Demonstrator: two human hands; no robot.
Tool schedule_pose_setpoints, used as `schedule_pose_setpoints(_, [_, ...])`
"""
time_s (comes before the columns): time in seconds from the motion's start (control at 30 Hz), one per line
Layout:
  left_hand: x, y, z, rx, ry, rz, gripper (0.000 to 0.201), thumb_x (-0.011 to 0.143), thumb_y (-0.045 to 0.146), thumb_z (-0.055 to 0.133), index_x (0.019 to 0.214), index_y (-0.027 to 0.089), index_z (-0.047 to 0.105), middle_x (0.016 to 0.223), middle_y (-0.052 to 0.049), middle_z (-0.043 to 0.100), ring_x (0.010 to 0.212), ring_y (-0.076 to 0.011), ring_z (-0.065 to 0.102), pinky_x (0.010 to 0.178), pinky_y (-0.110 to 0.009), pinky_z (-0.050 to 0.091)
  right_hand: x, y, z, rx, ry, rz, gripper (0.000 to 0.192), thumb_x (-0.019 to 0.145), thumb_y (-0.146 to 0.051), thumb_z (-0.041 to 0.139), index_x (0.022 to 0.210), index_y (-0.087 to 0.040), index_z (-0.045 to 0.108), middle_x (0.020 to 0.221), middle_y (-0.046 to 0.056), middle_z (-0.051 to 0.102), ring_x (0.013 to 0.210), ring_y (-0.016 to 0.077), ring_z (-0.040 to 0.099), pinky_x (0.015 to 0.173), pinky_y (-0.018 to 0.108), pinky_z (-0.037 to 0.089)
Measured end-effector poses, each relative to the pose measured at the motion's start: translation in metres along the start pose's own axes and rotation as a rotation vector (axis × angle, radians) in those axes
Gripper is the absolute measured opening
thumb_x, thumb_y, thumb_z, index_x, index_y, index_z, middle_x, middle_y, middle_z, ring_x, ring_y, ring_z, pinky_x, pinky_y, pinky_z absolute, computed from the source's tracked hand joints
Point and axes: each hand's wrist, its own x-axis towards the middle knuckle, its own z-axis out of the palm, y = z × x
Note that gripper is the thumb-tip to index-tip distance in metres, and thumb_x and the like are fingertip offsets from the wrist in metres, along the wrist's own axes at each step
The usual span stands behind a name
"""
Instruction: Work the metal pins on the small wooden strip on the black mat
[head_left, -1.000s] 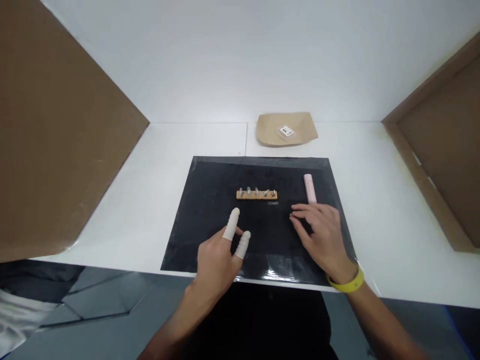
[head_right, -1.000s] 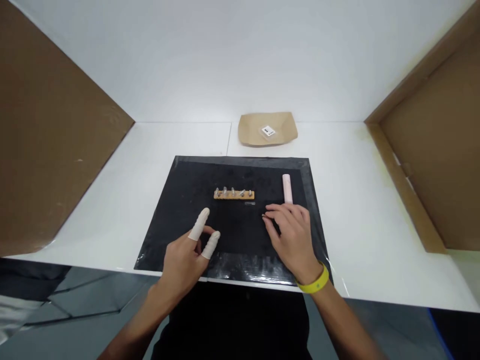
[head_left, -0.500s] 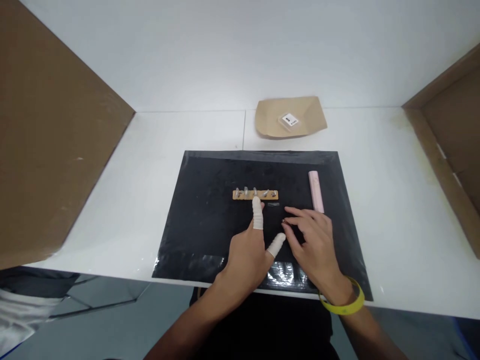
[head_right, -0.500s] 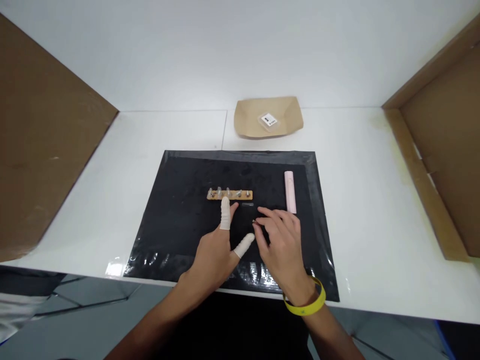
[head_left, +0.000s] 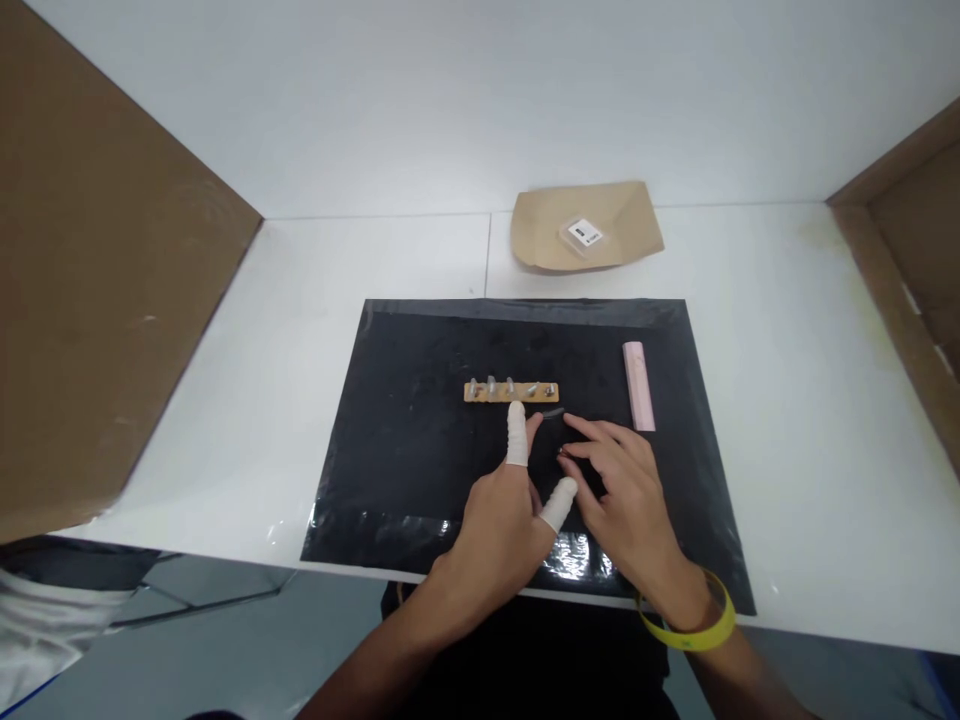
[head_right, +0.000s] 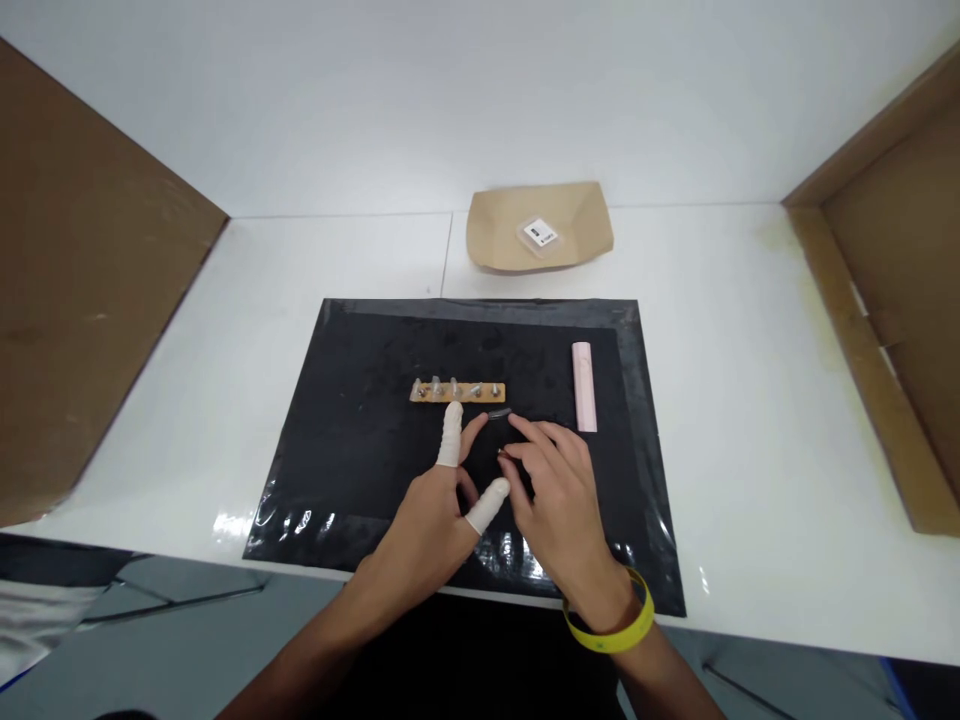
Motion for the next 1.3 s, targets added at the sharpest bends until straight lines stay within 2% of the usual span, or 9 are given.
schedule_pose_setpoints(0.13, [-0.003,-0.005,0.001,-0.157,0.0,0.04,0.08,0.095,0.044,0.069,0.164,0.019,0.039,0.078,-0.003,0.073,0.063,-0.0204,0.062,0.075,-0.036,0.052,-0.001,0.001,0.0,0.016,0.005,0.04,0.006,0.103,-0.023,0.063,0.108,-0.023,0.065,0.145,0.01,0.068,0.127,0.0312,0.063,0.105,0.056,0.052])
schedule_pose_setpoints(0.2, [-0.003,-0.007,0.002,-0.192,-0.006,0.035,0.077,0.095,0.046,0.069,0.162,0.02,0.042,0.082,-0.003,0.075,0.062,-0.0188,0.06,0.075,-0.035,0.052,-0.001,0.002,0.0,0.031,-0.005,0.062,0.007,0.103,-0.024,0.062,0.109,-0.023,0.066,0.148,0.009,0.066,0.129,0.0318,0.062,0.106,0.057,0.052])
schedule_pose_setpoints(0.37, [-0.004,-0.005,0.005,-0.229,-0.015,0.012,0.095,0.094,0.044,0.071,0.17,0.019,0.022,0.091,-0.005,0.077,0.072,-0.02,0.066,0.081,-0.035,0.055,0.0,0.0,0.001,0.087,-0.028,0.117,0.007,0.103,-0.026,0.061,0.106,-0.025,0.068,0.145,0.007,0.068,0.127,0.0324,0.06,0.106,0.06,0.05])
schedule_pose_setpoints(0.53, [-0.002,-0.005,0.009,-0.359,-0.021,-0.03,0.106,0.095,0.042,0.072,0.173,0.026,0.001,0.122,-0.012,0.076,0.08,-0.017,0.067,0.072,-0.029,0.056,0.006,-0.004,-0.001,0.195,-0.036,0.251,0.008,0.101,-0.033,0.064,0.1,-0.027,0.07,0.14,0.005,0.071,0.129,0.0333,0.059,0.107,0.062,0.048])
schedule_pose_setpoints(0.63, [0.0,-0.005,0.011,-0.487,-0.006,-0.037,0.101,0.096,0.041,0.071,0.172,0.028,0.005,0.126,-0.012,0.074,0.078,-0.0141,0.067,0.062,-0.023,0.052,0.01,-0.005,-0.002,0.254,-0.018,0.306,0.008,0.1,-0.033,0.066,0.096,-0.027,0.07,0.133,0.006,0.074,0.126,0.0328,0.061,0.106,0.061,0.049])
schedule_pose_setpoints(0.8, [0.004,-0.002,0.013,-0.627,0.054,-0.036,0.086,0.095,0.04,0.073,0.167,0.025,0.027,0.136,-0.015,0.071,0.077,-0.013,0.07,0.049,-0.017,0.042,0.011,-0.008,-0.002,0.279,-0.012,0.317,0.009,0.099,-0.034,0.066,0.095,-0.027,0.071,0.129,0.006,0.076,0.123,0.0324,0.064,0.104,0.059,0.048])
schedule_pose_setpoints(0.9, [0.007,0.0,0.014,-0.685,0.125,-0.033,0.087,0.095,0.033,0.073,0.167,0.027,0.023,0.146,-0.016,0.066,0.073,-0.0104,0.07,0.05,-0.018,0.046,0.008,-0.01,-0.004,0.298,-0.004,0.328,0.009,0.099,-0.035,0.067,0.095,-0.028,0.071,0.123,0.006,0.078,0.118,0.0312,0.066,0.101,0.056,0.05])
schedule_pose_setpoints(1.13, [0.013,0.001,0.011,-0.519,0.207,-0.119,0.086,0.094,0.03,0.073,0.166,0.024,0.025,0.13,-0.011,0.072,0.071,-0.0106,0.07,0.055,-0.021,0.05,-0.002,-0.012,-0.013,0.34,-0.015,0.318,0.005,0.098,-0.033,0.068,0.096,-0.029,0.071,0.111,0.001,0.08,0.107,0.0264,0.072,0.095,0.047,0.052])
schedule_pose_setpoints(1.3, [0.009,0.003,0.009,-0.134,0.246,-0.109,0.062,0.098,0.046,0.067,0.152,0.018,0.054,0.085,0.0,0.074,0.059,-0.0116,0.059,0.063,-0.027,0.048,-0.009,-0.01,-0.021,0.328,-0.018,0.317,0.004,0.099,-0.032,0.067,0.097,-0.031,0.071,0.11,0.0,0.08,0.106,0.025,0.072,0.092,0.045,0.053])
